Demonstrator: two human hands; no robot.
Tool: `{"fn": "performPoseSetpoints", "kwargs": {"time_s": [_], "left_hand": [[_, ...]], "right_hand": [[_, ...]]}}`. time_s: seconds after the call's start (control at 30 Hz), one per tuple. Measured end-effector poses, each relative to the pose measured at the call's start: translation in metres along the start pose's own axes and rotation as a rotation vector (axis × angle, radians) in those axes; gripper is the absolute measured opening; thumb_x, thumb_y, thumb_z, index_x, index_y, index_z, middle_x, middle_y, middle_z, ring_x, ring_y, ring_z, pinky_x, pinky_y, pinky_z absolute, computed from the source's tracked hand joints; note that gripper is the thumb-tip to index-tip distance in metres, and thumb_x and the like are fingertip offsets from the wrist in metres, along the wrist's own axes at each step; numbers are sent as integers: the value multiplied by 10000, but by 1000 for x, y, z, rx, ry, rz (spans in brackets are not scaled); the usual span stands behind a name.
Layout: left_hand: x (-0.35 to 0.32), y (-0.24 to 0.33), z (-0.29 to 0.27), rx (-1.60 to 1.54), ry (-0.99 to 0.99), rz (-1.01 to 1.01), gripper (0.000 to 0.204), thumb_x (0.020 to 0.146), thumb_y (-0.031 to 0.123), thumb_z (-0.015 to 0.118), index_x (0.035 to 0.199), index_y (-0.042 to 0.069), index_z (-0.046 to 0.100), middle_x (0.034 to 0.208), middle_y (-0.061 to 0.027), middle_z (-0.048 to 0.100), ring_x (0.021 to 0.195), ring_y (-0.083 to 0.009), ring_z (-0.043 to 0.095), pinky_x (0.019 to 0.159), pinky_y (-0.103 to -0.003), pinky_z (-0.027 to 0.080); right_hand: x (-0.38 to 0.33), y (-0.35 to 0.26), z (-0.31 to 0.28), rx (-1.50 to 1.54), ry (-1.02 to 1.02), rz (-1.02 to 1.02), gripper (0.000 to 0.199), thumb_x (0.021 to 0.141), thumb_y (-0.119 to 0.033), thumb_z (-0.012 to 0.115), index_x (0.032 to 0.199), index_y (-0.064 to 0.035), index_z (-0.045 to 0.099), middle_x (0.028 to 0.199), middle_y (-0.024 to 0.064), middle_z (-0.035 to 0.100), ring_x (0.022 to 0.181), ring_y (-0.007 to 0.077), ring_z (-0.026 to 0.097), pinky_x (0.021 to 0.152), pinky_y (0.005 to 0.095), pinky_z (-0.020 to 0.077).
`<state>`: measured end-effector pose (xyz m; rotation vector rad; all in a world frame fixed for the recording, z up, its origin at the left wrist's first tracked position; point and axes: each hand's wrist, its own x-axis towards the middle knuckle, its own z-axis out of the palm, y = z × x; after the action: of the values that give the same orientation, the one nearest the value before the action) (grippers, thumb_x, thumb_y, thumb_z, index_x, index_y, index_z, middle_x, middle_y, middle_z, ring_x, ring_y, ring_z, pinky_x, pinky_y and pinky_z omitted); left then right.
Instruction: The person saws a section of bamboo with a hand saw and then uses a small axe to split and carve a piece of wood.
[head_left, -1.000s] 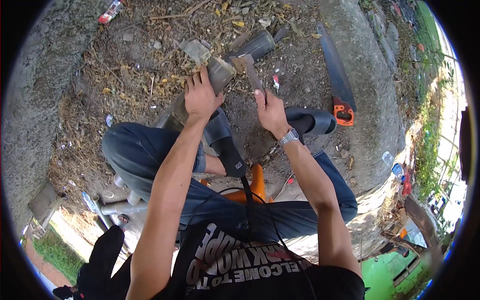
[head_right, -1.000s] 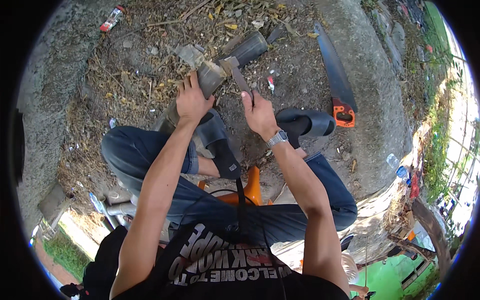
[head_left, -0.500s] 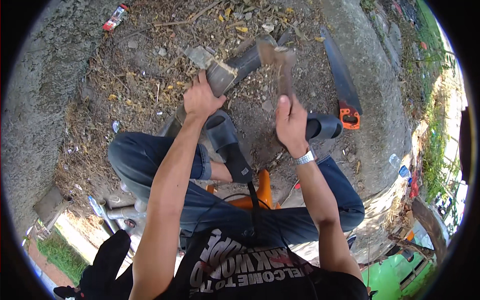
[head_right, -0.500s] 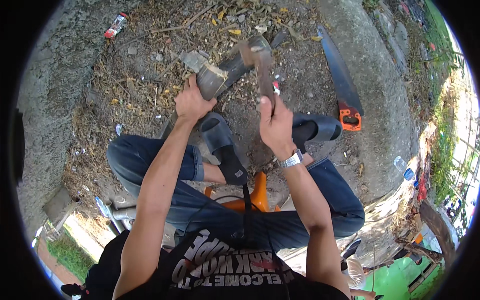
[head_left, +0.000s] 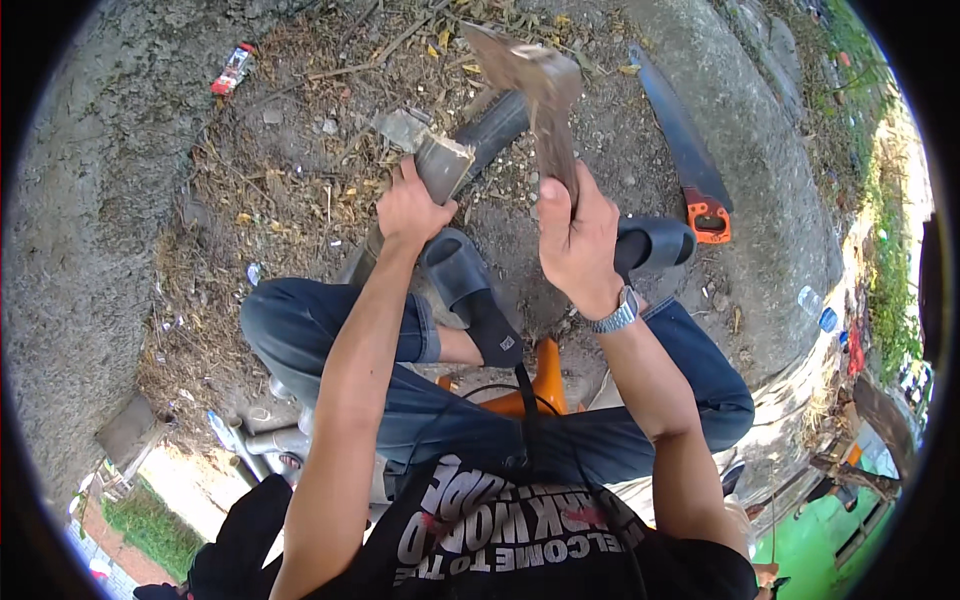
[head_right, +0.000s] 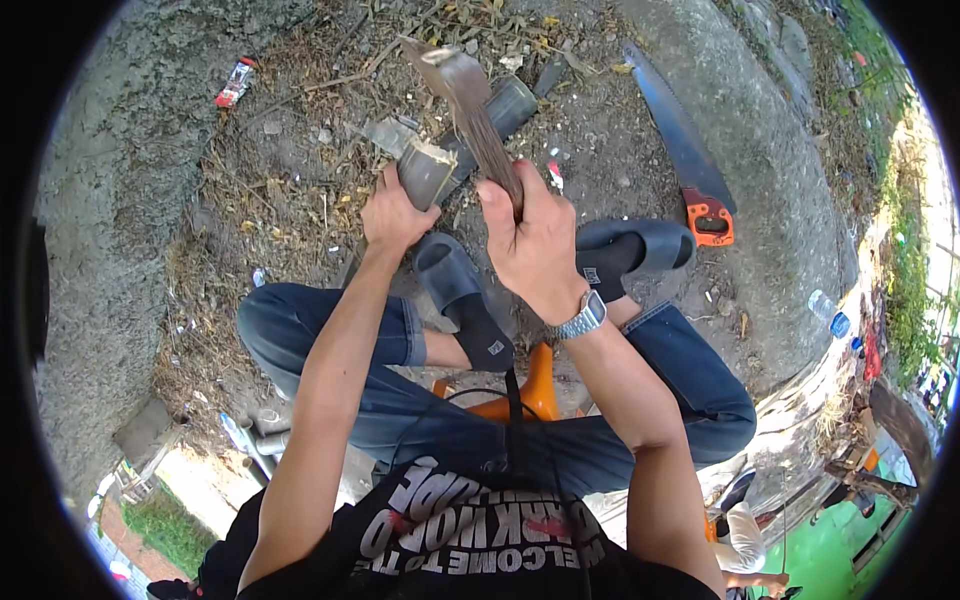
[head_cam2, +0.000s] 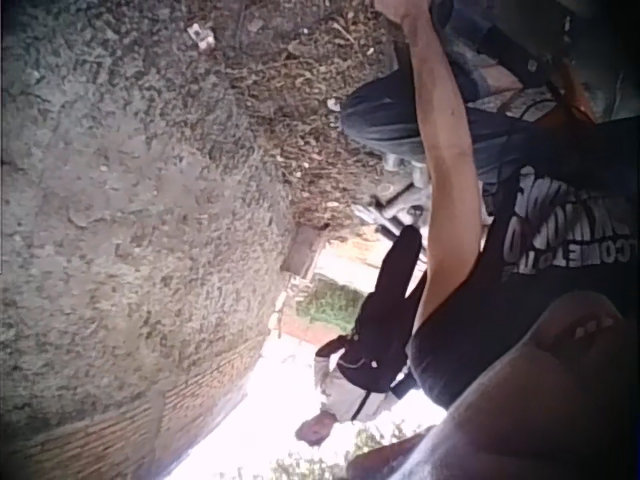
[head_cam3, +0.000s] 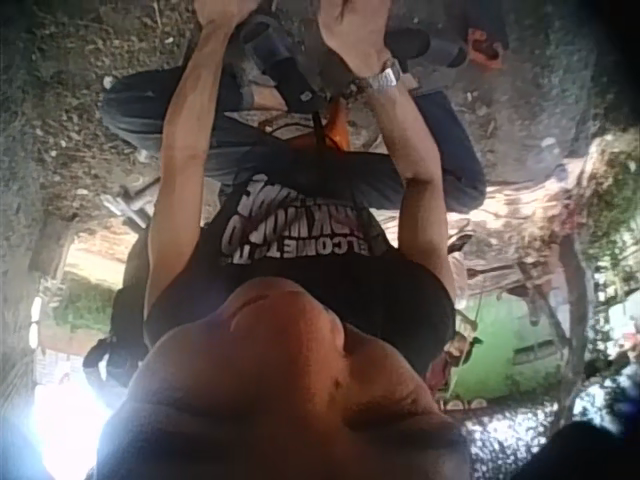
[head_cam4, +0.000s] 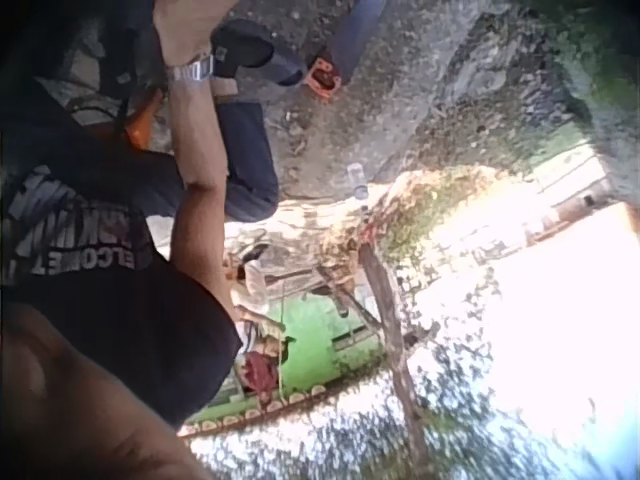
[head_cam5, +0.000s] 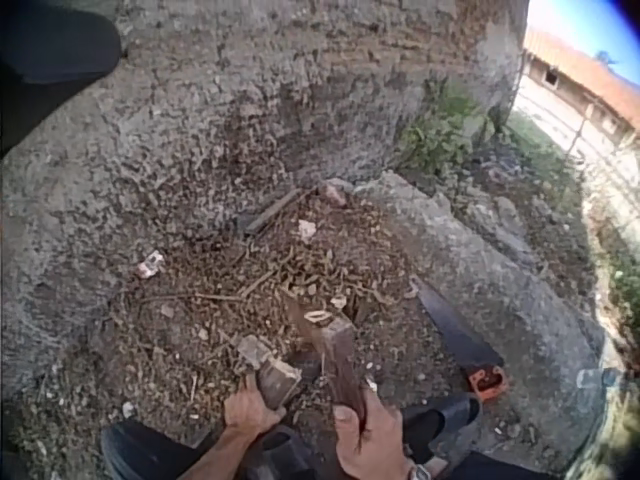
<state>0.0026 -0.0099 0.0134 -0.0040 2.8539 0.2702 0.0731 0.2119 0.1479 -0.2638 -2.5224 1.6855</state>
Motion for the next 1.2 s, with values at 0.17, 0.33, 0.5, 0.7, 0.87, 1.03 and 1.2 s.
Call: {"fn": "performPoseSetpoints", "kwargs": {"time_s": [0.17, 0.33, 0.5, 0.7, 0.87, 1.03, 1.2], "left_hand": [[3, 13, 22, 5, -4, 78, 1038, 656, 404, 916, 1463, -7, 409, 1318, -250, 631, 1185, -408, 675, 968, -481, 595], [0, 2, -5, -20, -147, -77, 949, 674, 411, 914, 1391, -1, 449, 1277, -252, 662, 1184, -413, 674, 980, -496, 585], [8, 14, 9, -31, -1, 60, 959, 657, 389, 920, 1397, -4, 452, 1261, -280, 668, 1077, -427, 718, 912, -499, 608], [2, 3, 4, 3, -34, -42, 970, 674, 384, 901, 1433, 6, 430, 1277, -279, 661, 1114, -416, 708, 936, -497, 604], [4, 21, 24, -30, 23, 67, 986, 684, 384, 891, 1460, 9, 411, 1269, -276, 656, 1115, -436, 702, 940, -514, 601], [-9, 15, 24, -2, -8, -34, 937, 703, 374, 903, 1412, -6, 423, 1343, -254, 601, 1181, -427, 661, 980, -480, 590], [-16, 11, 22, 31, 103, 49, 942, 694, 338, 908, 1415, 18, 394, 1315, -248, 596, 1212, -436, 633, 970, -500, 590]], "right_hand": [[-15, 146, 42, -302, -204, 239, 473, 1071, -458, 575, 1135, 5, 646, 836, 313, 690, 802, 549, 671, 680, 595, 530], [11, 4, 6, -85, 10, -76, 407, 1063, -403, 624, 1097, 3, 635, 755, 295, 657, 733, 519, 676, 586, 520, 523], [-4, 104, 35, -177, 33, -85, 398, 1070, -392, 617, 1096, 6, 627, 752, 290, 660, 731, 504, 690, 603, 523, 532], [23, 19, 8, -96, 23, 65, 550, 1084, -512, 523, 1048, 24, 641, 768, 305, 681, 792, 513, 699, 711, 588, 546], [-3, 97, 25, -243, -47, 51, 497, 1076, -458, 572, 1017, 30, 643, 758, 309, 664, 751, 499, 693, 651, 559, 534], [39, 62, 26, -238, -27, -29, 410, 1066, -371, 638, 1000, 33, 631, 741, 288, 649, 696, 480, 683, 554, 508, 504], [25, -20, -6, -8, 158, -128, 439, 1062, -391, 638, 1023, 46, 625, 687, 247, 651, 641, 471, 671, 536, 503, 505]]}}
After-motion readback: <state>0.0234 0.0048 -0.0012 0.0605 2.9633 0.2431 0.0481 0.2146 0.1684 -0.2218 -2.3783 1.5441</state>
